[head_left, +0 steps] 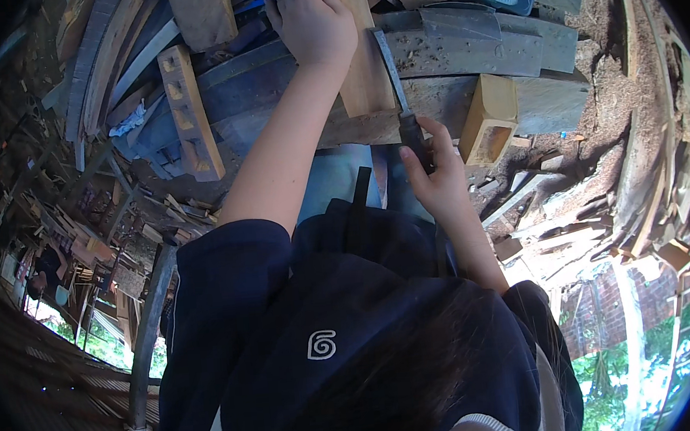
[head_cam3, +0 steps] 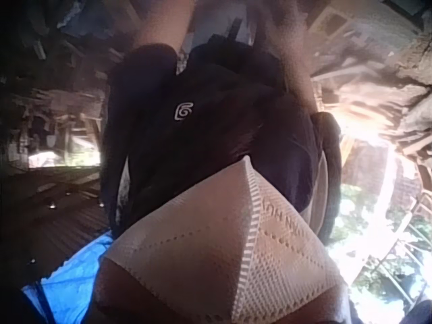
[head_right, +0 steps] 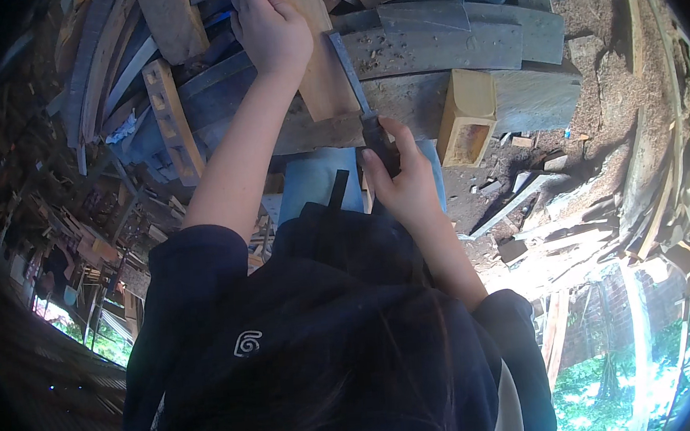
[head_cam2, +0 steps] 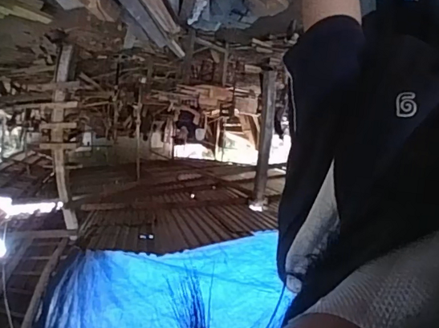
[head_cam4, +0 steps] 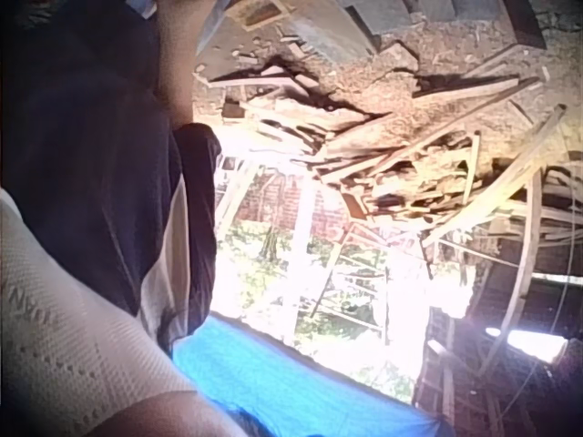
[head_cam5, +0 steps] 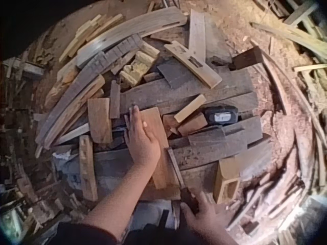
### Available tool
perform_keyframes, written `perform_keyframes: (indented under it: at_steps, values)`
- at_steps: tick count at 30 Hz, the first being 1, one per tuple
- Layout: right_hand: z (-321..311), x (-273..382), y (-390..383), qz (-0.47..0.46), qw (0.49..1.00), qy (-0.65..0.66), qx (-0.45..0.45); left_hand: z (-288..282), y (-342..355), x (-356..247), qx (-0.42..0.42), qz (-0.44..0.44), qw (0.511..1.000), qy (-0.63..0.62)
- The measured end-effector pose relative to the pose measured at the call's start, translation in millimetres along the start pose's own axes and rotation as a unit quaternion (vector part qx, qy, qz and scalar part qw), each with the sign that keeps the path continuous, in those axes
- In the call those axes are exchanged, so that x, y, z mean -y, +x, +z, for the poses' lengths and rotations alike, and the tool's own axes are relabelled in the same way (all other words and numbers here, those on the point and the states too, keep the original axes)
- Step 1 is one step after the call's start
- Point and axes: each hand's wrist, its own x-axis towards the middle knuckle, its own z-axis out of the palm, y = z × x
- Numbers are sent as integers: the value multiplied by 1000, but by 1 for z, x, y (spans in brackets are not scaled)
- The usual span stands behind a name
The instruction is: The person holds a wooden block and carves its surface and edges using a hand tool.
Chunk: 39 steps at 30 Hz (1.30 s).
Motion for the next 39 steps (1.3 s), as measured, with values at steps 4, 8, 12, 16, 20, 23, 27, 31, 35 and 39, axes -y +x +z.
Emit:
perform_keyframes:
  at_steps: [4,8,12,16,20,23,27,31,35,39]
  values:
    - [4,-17,3,-111,992,-33,-47,0,1,-4,0,-53,997,-52]
    - [3,-23,-1,-143,985,-70,-67,4,0,0,-5,-17,999,-28]
    - [10,-21,-1,-159,982,-58,-87,0,2,-2,20,-44,996,-70]
    - [15,-27,2,-171,979,-60,-88,4,0,-2,27,-46,996,-69]
    - [17,-22,1,-150,987,-17,-54,2,0,-3,34,-67,992,-99]
    - [19,-20,0,-101,995,20,-17,6,-2,1,23,-54,995,-84]
    - [25,-27,6,-152,988,16,-28,5,0,1,25,-55,992,-110]
    - [20,-8,19,-153,988,-2,-28,7,0,3,9,-31,993,-112]
    - [19,-10,27,-162,986,-23,-35,8,0,3,14,-46,993,-106]
    - [16,-13,14,-154,988,-9,-31,7,-3,5,20,-53,992,-112]
